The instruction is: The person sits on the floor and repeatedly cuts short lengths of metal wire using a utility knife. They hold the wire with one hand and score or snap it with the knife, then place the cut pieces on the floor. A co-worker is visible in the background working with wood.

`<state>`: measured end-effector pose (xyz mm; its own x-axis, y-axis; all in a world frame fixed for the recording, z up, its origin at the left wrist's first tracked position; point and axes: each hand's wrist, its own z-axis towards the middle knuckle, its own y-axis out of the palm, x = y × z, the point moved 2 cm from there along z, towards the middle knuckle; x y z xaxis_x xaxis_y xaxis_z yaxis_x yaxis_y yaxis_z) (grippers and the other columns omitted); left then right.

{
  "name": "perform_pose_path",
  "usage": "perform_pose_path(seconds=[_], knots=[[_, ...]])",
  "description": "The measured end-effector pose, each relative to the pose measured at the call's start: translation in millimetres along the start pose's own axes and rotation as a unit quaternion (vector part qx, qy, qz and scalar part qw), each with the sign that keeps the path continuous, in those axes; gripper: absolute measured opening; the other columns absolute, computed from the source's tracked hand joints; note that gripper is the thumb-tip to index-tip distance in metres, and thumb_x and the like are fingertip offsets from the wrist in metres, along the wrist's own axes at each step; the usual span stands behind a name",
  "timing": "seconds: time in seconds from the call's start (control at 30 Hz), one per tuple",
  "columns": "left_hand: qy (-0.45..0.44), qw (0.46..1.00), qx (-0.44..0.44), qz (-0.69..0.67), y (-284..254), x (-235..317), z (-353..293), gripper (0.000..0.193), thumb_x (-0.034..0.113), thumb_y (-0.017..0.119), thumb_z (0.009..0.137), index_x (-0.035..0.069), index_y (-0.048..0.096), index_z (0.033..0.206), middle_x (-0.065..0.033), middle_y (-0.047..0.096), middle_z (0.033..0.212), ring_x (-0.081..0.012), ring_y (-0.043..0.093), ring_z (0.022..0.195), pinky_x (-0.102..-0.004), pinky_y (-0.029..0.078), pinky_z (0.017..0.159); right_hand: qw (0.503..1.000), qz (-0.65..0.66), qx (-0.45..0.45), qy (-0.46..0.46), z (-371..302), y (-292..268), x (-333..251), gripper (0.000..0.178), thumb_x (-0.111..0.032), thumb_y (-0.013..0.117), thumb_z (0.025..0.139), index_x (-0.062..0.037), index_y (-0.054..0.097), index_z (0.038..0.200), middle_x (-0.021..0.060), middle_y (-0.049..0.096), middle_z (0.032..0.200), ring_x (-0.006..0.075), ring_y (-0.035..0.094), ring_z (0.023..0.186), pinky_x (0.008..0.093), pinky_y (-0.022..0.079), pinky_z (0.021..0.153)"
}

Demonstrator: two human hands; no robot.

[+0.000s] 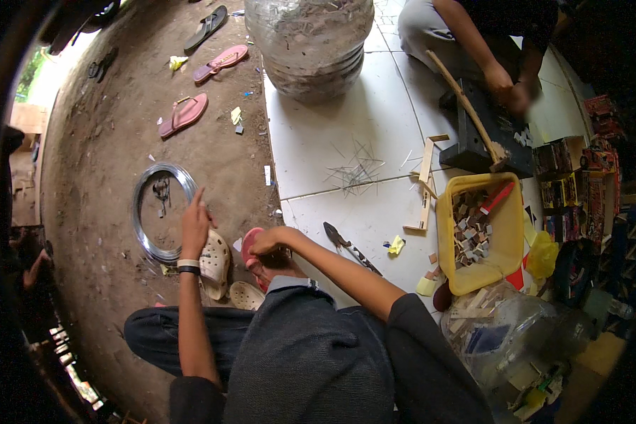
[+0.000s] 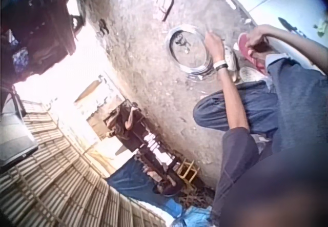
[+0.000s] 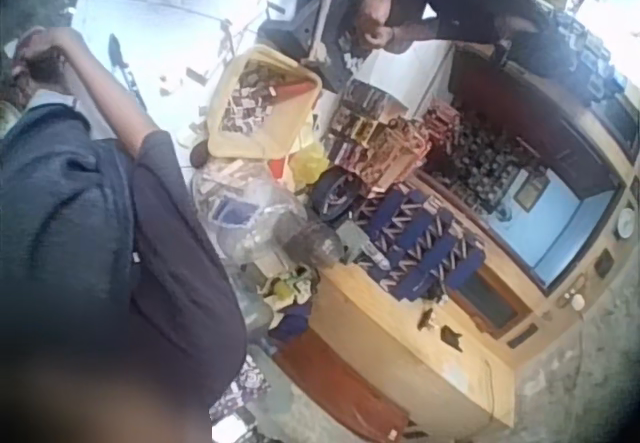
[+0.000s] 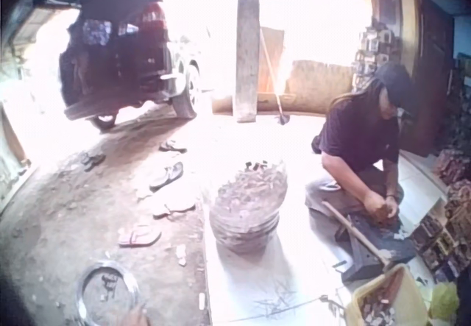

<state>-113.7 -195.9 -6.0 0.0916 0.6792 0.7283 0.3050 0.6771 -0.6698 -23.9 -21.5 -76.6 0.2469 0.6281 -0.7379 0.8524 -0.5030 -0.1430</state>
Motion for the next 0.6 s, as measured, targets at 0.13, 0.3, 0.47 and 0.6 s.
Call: perform_pose_path(seconds=[0.13, 0.3, 0.47, 0.6], knots=[[0.028, 0.995, -0.093, 0.005, 25.5, 55.1, -14.1, 0.042, 0.014, 0.043, 0.107, 0.008, 0.05, 0.148, -0.0139, 0.064, 0.065, -0.0227, 0.066, 0.064, -0.0349, 0.051, 0.069, 0.998, 0.003, -0.059, -0.023, 7.2, -15.4, -7.4, 0.047, -0.035, 0.068, 0.085, -0.0023, 0.071, 0.119, 0.0197, 0.073, 0.109, 0.0315, 0.07, 0.098, 0.0439, 0.057, 0.08], [0.089, 0.994, -0.06, -0.019, 25.9, 78.6, -19.7, 0.041, 0.005, 0.049, 0.102, 0.002, 0.055, 0.142, -0.0168, 0.065, 0.072, -0.0281, 0.067, 0.065, -0.0394, 0.052, 0.065, 0.991, -0.058, -0.119, 0.022, 37.0, -14.2, -1.7, 0.046, -0.027, 0.07, 0.081, 0.0054, 0.071, 0.113, 0.0185, 0.074, 0.102, 0.0325, 0.07, 0.093, 0.0431, 0.056, 0.079], [0.062, 0.996, -0.038, -0.046, 26.6, 80.4, -32.9, 0.037, 0.005, 0.05, 0.101, -0.001, 0.059, 0.137, -0.0178, 0.065, 0.072, -0.0289, 0.067, 0.066, -0.0397, 0.052, 0.066, 0.978, -0.189, 0.002, -0.091, 88.3, 11.5, 10.9, 0.034, -0.022, 0.07, 0.081, 0.0041, 0.073, 0.102, 0.0208, 0.074, 0.093, 0.0352, 0.071, 0.088, 0.048, 0.055, 0.074], [0.051, 0.996, -0.051, -0.044, 29.9, 82.9, -32.8, 0.036, 0.007, 0.048, 0.103, -0.002, 0.059, 0.137, -0.0138, 0.063, 0.071, -0.0229, 0.062, 0.064, -0.0363, 0.05, 0.064, 0.896, -0.044, 0.438, -0.065, 74.3, -9.1, 11.7, 0.008, -0.013, 0.07, 0.079, -0.0059, 0.073, 0.081, 0.0208, 0.071, 0.079, 0.0365, 0.073, 0.086, 0.0487, 0.058, 0.078]])
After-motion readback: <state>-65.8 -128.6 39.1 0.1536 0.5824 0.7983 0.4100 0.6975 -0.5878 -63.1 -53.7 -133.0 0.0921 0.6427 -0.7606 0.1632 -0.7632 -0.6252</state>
